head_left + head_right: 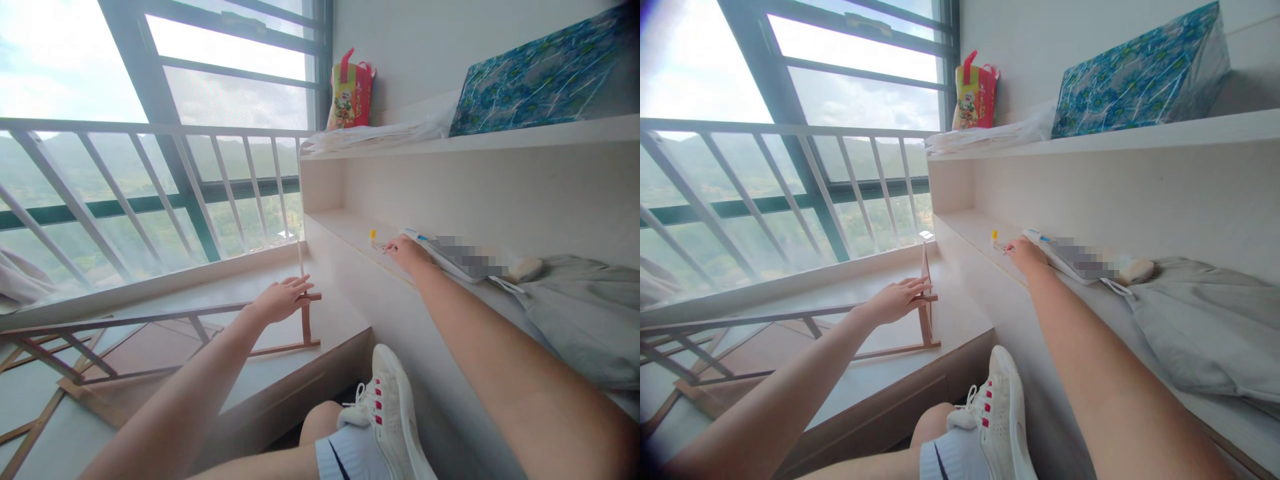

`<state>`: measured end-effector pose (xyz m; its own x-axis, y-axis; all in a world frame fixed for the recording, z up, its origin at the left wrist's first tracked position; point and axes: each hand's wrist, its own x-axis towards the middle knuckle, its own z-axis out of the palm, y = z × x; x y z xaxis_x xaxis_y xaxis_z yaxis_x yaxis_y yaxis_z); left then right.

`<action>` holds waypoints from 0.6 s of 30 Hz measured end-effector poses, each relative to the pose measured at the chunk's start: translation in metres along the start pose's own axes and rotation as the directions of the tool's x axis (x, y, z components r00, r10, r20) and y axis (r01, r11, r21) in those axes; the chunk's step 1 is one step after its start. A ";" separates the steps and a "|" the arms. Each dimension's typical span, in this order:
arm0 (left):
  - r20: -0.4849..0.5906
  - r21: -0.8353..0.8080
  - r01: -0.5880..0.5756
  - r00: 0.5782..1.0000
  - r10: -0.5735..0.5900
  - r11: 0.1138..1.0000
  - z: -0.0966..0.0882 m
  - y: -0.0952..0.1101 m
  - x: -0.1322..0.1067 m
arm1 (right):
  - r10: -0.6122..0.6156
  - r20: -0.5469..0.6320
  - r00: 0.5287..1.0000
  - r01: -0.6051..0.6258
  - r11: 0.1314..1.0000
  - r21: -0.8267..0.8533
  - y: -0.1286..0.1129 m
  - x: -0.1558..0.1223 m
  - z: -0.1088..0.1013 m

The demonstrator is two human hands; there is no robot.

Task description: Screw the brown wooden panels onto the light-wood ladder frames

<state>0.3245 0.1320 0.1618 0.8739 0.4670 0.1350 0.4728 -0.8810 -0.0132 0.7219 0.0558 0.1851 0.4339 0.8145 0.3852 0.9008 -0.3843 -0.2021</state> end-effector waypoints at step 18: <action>-0.124 0.040 0.042 0.992 -0.036 0.998 0.005 0.013 -0.009 | -0.001 -0.026 1.000 0.001 1.000 -0.030 -0.008 -0.008 -0.004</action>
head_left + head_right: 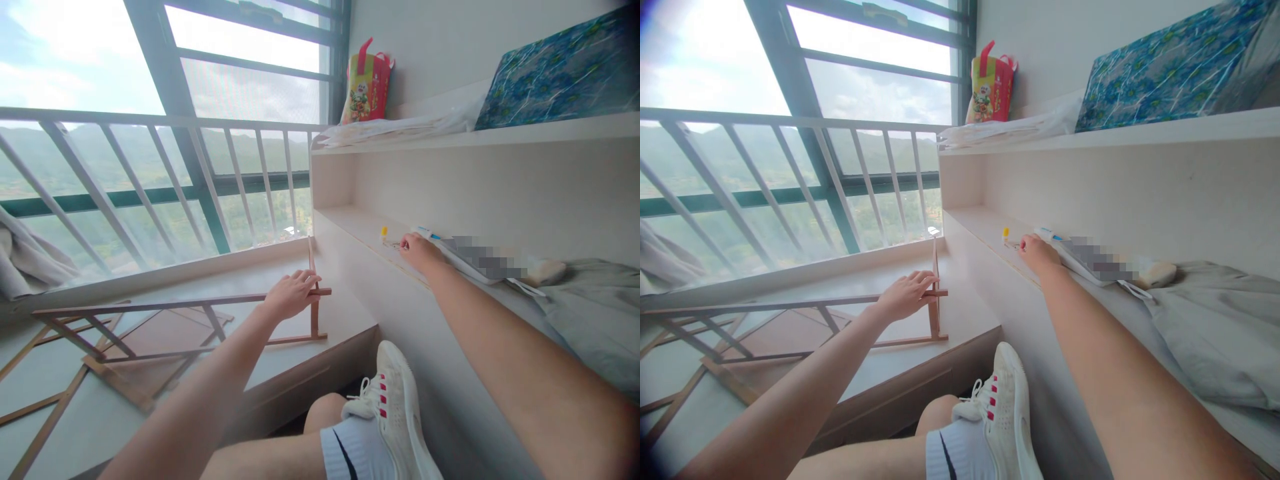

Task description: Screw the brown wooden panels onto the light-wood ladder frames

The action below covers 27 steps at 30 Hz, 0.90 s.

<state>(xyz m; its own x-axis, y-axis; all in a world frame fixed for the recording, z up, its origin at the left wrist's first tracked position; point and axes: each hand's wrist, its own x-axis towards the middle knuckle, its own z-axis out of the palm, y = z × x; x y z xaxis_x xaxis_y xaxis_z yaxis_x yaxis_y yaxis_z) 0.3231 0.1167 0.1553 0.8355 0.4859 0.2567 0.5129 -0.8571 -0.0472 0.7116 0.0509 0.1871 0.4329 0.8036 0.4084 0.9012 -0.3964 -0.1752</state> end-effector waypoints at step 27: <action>0.000 -0.033 0.017 1.000 -0.017 0.999 -0.005 -0.002 -0.002 | -0.353 -0.326 0.877 0.456 0.824 0.336 -0.140 -0.114 -0.021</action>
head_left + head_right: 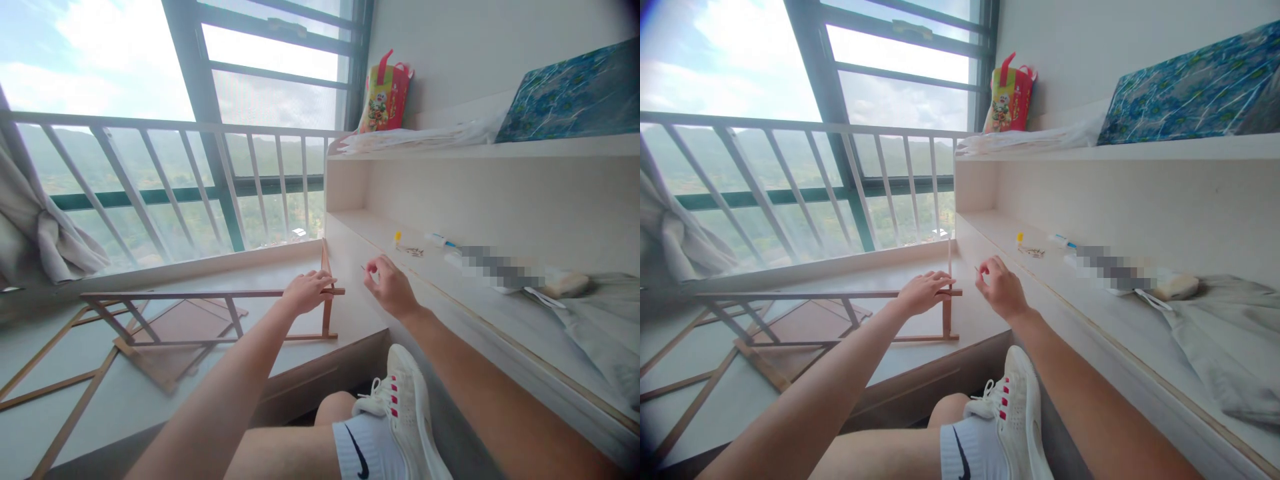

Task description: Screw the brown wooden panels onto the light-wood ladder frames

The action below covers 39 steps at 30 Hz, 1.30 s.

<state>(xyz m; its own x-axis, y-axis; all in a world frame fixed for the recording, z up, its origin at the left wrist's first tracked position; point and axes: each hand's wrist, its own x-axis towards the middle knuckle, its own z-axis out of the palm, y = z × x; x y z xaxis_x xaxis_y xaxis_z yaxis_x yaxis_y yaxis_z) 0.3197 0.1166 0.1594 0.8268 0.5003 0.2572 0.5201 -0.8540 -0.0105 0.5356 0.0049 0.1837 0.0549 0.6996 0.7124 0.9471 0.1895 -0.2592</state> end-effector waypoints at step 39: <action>0.010 -0.021 0.026 1.000 -0.026 0.999 0.003 0.001 -0.004 | 0.420 0.096 0.902 -0.429 0.899 0.094 -0.060 -0.049 0.089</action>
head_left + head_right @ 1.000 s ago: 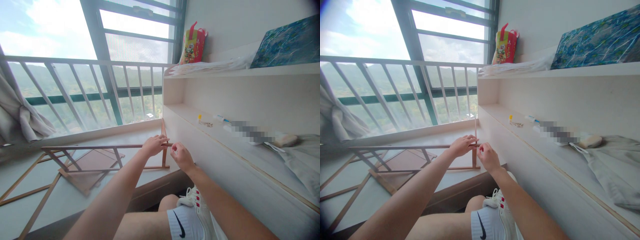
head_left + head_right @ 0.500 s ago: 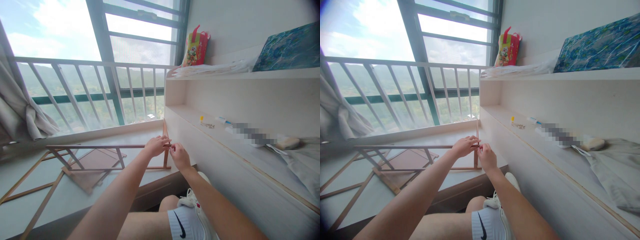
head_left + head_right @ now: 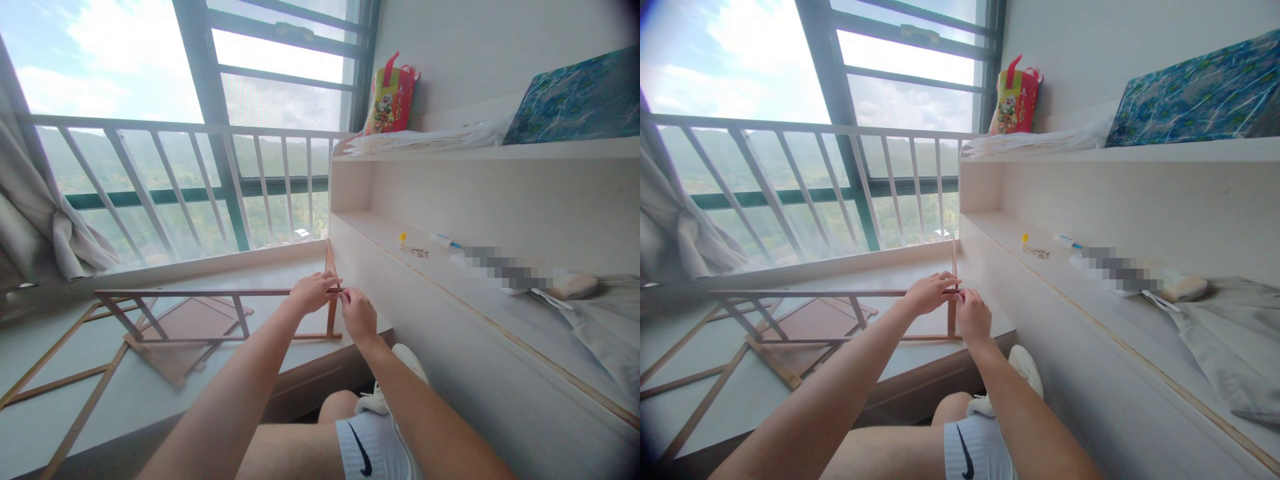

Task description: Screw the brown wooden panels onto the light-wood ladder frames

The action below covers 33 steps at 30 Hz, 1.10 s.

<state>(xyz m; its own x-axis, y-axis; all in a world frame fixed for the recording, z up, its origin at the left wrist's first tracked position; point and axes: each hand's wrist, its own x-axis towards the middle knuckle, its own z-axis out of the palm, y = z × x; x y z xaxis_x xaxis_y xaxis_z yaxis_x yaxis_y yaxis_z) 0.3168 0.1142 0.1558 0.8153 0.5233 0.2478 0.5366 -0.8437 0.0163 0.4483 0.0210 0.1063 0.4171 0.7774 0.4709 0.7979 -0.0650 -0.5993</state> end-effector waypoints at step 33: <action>0.030 0.008 -0.002 1.000 0.002 1.000 -0.005 0.003 0.000 | 0.140 0.801 0.582 -0.767 -0.234 0.598 -0.015 0.010 -0.003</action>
<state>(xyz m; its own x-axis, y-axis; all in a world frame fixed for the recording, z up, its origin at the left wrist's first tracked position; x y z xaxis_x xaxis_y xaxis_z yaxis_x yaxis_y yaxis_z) 0.3175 0.1111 0.1604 0.8224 0.5252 0.2187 0.5367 -0.8437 0.0078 0.4417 0.0280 0.1217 0.0058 0.9443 -0.3289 -0.7664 -0.2071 -0.6081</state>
